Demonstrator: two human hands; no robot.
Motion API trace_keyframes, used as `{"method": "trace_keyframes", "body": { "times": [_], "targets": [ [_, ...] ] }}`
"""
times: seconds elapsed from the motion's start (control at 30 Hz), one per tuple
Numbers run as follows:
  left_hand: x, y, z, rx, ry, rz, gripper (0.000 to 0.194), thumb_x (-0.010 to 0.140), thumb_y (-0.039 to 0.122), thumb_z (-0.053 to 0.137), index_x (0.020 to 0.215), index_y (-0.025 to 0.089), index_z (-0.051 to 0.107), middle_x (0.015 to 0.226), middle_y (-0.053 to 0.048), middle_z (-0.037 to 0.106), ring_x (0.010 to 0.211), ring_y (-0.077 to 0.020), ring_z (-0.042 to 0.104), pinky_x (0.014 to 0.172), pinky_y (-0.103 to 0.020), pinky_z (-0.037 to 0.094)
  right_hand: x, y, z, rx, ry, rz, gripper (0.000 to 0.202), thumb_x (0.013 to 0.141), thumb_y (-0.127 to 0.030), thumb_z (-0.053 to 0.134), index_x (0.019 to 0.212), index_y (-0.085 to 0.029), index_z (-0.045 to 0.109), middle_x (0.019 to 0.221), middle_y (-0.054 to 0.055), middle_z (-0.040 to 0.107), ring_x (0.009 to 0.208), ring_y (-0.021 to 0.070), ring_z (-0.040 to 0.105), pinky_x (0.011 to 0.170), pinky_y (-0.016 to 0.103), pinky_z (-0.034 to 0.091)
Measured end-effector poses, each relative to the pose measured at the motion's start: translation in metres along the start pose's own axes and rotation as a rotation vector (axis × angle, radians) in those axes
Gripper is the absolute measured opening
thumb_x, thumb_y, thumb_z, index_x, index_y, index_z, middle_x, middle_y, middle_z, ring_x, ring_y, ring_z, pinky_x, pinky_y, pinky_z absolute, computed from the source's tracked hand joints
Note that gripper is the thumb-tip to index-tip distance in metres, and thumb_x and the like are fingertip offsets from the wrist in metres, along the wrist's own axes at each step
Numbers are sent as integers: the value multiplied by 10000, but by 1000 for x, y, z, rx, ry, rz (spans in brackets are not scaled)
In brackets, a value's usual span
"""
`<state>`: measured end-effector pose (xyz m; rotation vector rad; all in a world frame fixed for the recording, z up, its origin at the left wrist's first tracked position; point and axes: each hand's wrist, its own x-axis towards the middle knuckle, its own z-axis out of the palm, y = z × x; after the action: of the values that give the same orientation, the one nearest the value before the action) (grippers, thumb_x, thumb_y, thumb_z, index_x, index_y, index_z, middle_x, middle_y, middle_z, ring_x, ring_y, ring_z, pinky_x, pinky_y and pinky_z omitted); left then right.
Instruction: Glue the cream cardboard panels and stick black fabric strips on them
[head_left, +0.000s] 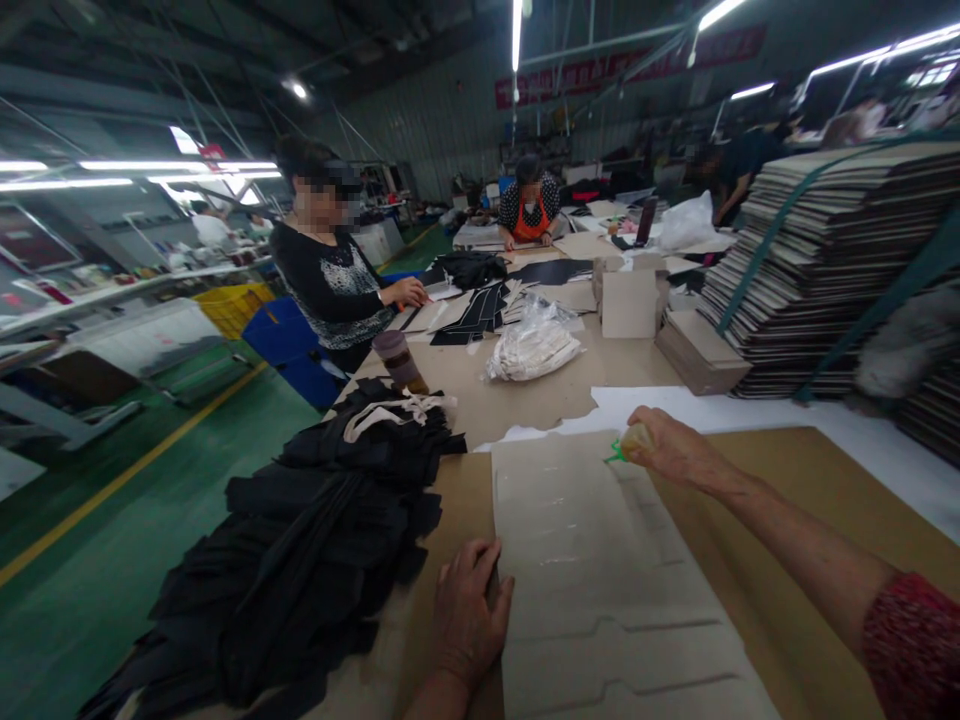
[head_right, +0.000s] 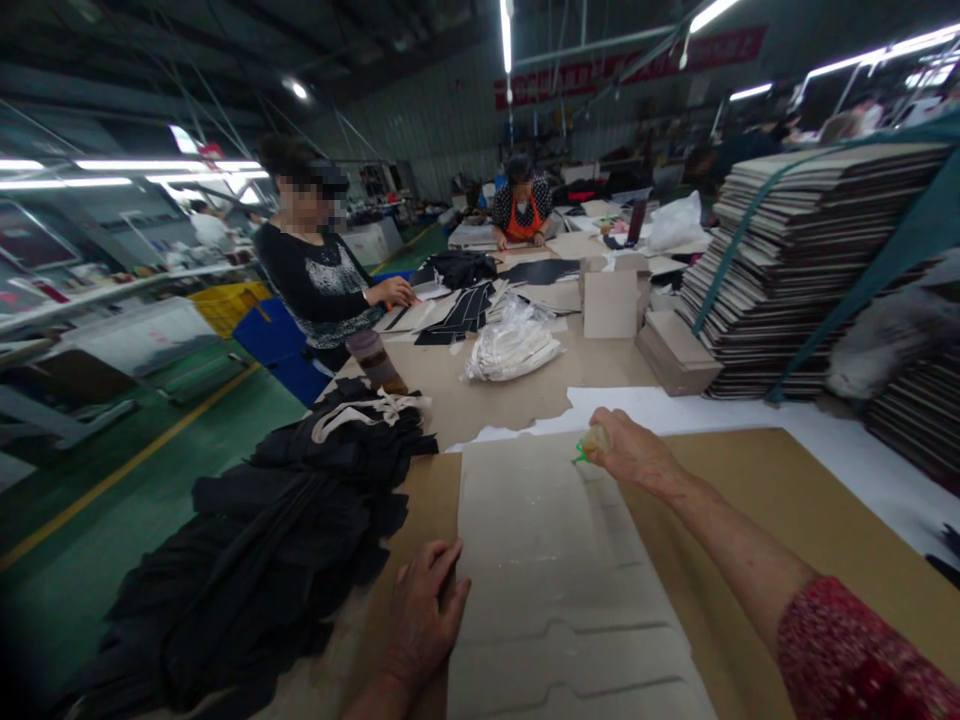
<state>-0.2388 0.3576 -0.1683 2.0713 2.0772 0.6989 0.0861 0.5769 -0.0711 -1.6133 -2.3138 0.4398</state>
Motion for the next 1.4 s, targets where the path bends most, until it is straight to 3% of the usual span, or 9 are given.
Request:
{"method": "trace_keyframes", "body": {
  "times": [0.43,0.67,0.93,1.4],
  "targets": [
    [2,-3,2,6,-13,0,407,896,301,552,1299,244,577,1226,-92,605,1128,-269,584,940,-461,462,-8,20,-7,24,35,57,303,778,-351,642,1029,-217,540,1025,78,628,858,222,609,720,311,439],
    [2,-7,6,13,12,31,410,898,294,551,1304,236,572,1223,-97,601,1126,-267,582,920,-445,470,-21,39,-10,201,65,135,294,784,-380,629,1007,-232,508,876,28,623,749,196,591,625,284,417],
    [2,-9,5,31,56,83,398,897,301,559,1285,224,594,1189,-97,621,1085,-259,607,886,-430,500,-18,21,9,105,80,38,285,785,-399,630,991,-227,533,963,46,614,799,203,596,669,295,423],
    [2,-10,6,28,49,89,407,901,292,554,1301,223,579,1193,-99,612,1096,-261,601,885,-435,494,-23,22,0,35,58,18,285,802,-392,605,1028,-238,523,1007,54,595,772,192,573,669,295,403]
  ]
}}
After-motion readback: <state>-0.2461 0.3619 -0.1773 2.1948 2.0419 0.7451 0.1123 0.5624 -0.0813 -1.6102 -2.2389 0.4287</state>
